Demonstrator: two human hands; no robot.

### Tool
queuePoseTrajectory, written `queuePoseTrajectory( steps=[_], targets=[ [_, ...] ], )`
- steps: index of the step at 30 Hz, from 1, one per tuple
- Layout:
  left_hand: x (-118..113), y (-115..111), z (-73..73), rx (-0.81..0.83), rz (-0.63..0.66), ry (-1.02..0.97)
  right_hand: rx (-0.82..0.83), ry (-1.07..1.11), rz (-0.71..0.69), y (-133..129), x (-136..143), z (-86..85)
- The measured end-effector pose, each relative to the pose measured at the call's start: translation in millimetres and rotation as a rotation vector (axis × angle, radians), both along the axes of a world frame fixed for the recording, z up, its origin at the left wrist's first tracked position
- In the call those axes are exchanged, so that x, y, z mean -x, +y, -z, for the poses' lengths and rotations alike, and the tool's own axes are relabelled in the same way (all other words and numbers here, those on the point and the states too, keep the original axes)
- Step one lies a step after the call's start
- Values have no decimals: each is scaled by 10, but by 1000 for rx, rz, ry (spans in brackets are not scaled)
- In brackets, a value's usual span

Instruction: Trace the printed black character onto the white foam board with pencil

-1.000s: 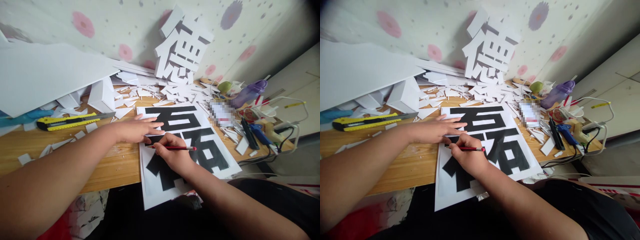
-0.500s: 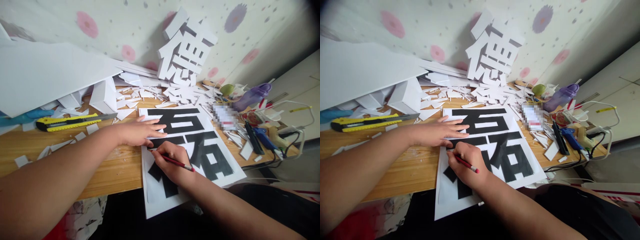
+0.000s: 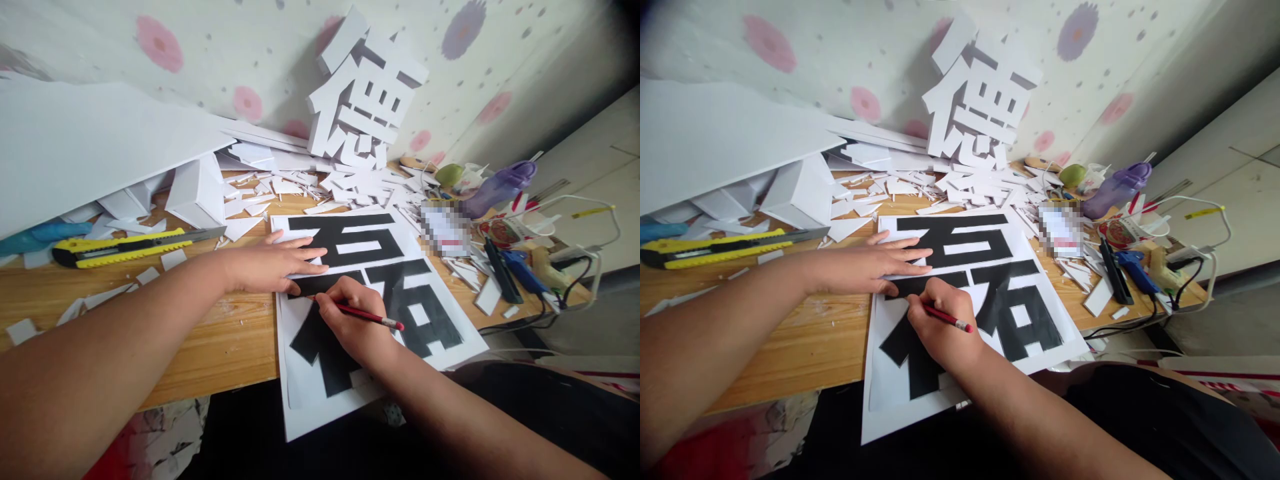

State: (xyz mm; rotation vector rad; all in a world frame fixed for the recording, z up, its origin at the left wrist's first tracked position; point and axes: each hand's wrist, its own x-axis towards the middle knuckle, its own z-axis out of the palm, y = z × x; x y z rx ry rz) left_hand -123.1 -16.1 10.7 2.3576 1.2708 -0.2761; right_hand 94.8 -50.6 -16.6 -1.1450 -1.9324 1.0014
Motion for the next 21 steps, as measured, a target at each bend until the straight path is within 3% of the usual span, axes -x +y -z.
queuePoseTrajectory(
  steps=[17,21],
  targets=[
    [29,3,25,-19,1,-4,80,69,92,51,-66,42],
    [13,2,4,-21,-2,6,213,234,111,125,-79,7]
  ],
)
